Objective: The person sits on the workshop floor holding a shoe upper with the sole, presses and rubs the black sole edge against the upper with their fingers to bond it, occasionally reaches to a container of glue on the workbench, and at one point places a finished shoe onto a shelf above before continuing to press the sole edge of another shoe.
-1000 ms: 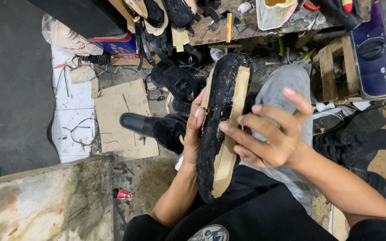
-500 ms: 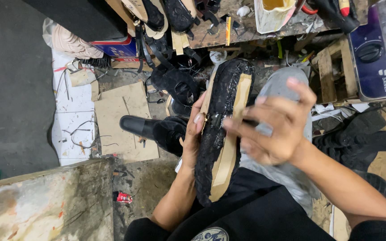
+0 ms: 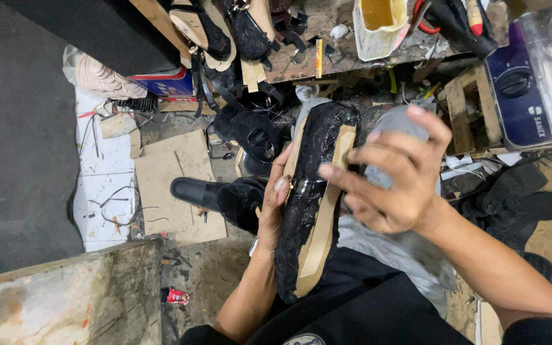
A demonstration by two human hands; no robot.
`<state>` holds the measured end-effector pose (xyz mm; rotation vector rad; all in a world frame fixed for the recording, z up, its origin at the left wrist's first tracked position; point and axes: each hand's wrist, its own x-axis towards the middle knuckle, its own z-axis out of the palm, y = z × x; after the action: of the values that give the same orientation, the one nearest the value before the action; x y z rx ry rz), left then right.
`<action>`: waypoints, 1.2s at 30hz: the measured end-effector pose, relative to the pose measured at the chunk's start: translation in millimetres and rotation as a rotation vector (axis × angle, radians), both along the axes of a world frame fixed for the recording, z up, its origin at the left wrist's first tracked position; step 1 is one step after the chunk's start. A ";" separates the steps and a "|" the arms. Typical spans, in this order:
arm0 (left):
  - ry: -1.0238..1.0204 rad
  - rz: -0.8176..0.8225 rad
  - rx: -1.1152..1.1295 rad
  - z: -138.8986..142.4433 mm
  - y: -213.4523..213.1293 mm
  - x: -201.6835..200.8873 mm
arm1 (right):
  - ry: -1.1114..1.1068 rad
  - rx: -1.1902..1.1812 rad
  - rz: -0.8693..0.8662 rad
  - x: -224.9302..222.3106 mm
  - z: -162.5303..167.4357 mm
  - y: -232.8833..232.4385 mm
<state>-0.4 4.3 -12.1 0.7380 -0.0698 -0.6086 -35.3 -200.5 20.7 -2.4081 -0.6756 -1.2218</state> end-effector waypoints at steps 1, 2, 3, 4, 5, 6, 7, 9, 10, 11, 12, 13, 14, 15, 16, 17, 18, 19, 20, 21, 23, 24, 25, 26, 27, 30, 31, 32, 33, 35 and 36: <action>0.005 -0.012 0.002 1.0 0.6 -0.9 | 0.023 0.023 -0.035 -0.7 1.1 -0.8; 0.009 -0.023 0.002 2.3 1.3 -1.8 | 0.044 0.045 -0.069 -0.5 2.6 -2.4; 0.010 -0.032 0.003 3.8 1.9 -2.5 | 0.063 0.067 -0.102 1.3 3.7 -3.6; 0.011 -0.034 -0.007 4.9 1.4 -2.4 | 0.047 0.036 -0.073 0.9 4.8 -3.5; 0.011 -0.036 -0.017 6.2 1.1 -2.5 | 0.030 0.005 -0.045 1.6 5.7 -3.5; 0.013 -0.039 -0.027 7.4 0.5 -2.7 | 0.015 -0.026 -0.018 4.0 6.1 -3.5; 0.009 -0.038 -0.029 8.4 -0.3 -2.0 | -0.009 -0.006 -0.055 5.4 6.2 -3.2; 0.008 -0.036 -0.028 10.6 -0.8 -3.0 | -0.053 0.036 -0.126 12.1 5.1 -2.5; 0.006 -0.034 -0.016 11.7 -1.0 -3.4 | -0.036 0.024 -0.139 9.8 5.5 -2.2; 0.001 -0.031 -0.004 12.6 -0.8 -4.2 | -0.021 0.012 -0.150 10.1 5.1 -1.4; -0.006 -0.029 0.007 13.4 -1.3 -3.8 | -0.009 0.000 -0.161 8.3 5.5 -0.9; -0.003 -0.028 0.005 14.1 -1.3 -3.6 | -0.006 -0.007 -0.191 5.6 6.2 -0.2; 0.001 -0.029 0.002 14.5 -2.1 -4.2 | -0.002 -0.013 -0.222 4.2 6.6 0.8; 0.010 -0.030 0.001 14.9 -2.9 -3.7 | 0.007 -0.018 -0.253 0.4 8.3 1.4; 0.015 -0.024 0.011 15.3 -2.7 -4.5 | 0.002 -0.030 -0.266 1.3 8.3 3.5; 0.017 -0.019 0.020 15.5 -2.7 -5.2 | -0.005 -0.042 -0.277 1.9 8.5 5.6; 0.015 -0.013 0.028 15.3 -3.2 -4.1 | -0.016 -0.055 -0.289 0.0 10.4 5.9; 0.016 0.002 0.032 14.9 -3.1 -3.5 | 0.005 -0.042 -0.255 2.1 11.0 6.7; 0.017 0.017 0.036 14.0 -3.2 -2.8 | 0.027 -0.030 -0.223 -1.5 12.9 6.7; 0.018 0.031 0.040 12.4 -3.4 -0.8 | 0.048 -0.018 -0.191 -4.6 14.6 6.7; -0.034 0.047 0.073 8.5 -2.0 -1.7 | 0.109 0.007 -0.214 -2.8 14.2 6.5; -0.061 0.058 0.088 5.8 -1.4 -0.7 | 0.138 0.019 -0.223 -3.4 14.0 6.5; -0.097 0.097 0.132 2.5 -1.0 0.1 | 0.135 0.060 -0.188 -2.4 12.8 6.4; -0.131 0.137 0.178 -1.3 -1.0 2.2 | 0.133 0.101 -0.154 -4.9 12.2 7.1; -0.163 0.171 0.224 -5.0 -0.2 3.7 | 0.134 0.143 -0.124 -7.1 11.4 8.2; -0.426 0.305 0.349 -13.4 1.7 3.2 | 0.260 0.223 -0.120 -5.0 6.8 12.8; -0.439 0.338 0.390 -14.8 3.4 1.4 | 0.261 0.272 -0.107 -4.4 5.7 15.1; -0.457 0.375 0.429 -15.9 4.4 1.9 | 0.256 0.319 -0.093 -3.8 5.0 16.6; -0.477 0.412 0.466 -16.6 5.1 2.2 | 0.249 0.364 -0.078 -2.3 4.5 18.0; -0.613 0.459 0.556 -16.3 7.7 1.7 | 0.287 0.418 -0.042 -0.4 3.6 21.0; -0.686 0.480 0.595 -16.5 7.6 2.4 | 0.300 0.443 -0.027 1.2 3.1 21.9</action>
<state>2.1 11.9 -28.6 1.4667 -0.3422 0.1223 -34.1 -178.6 23.8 -2.1610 -0.2492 -0.8774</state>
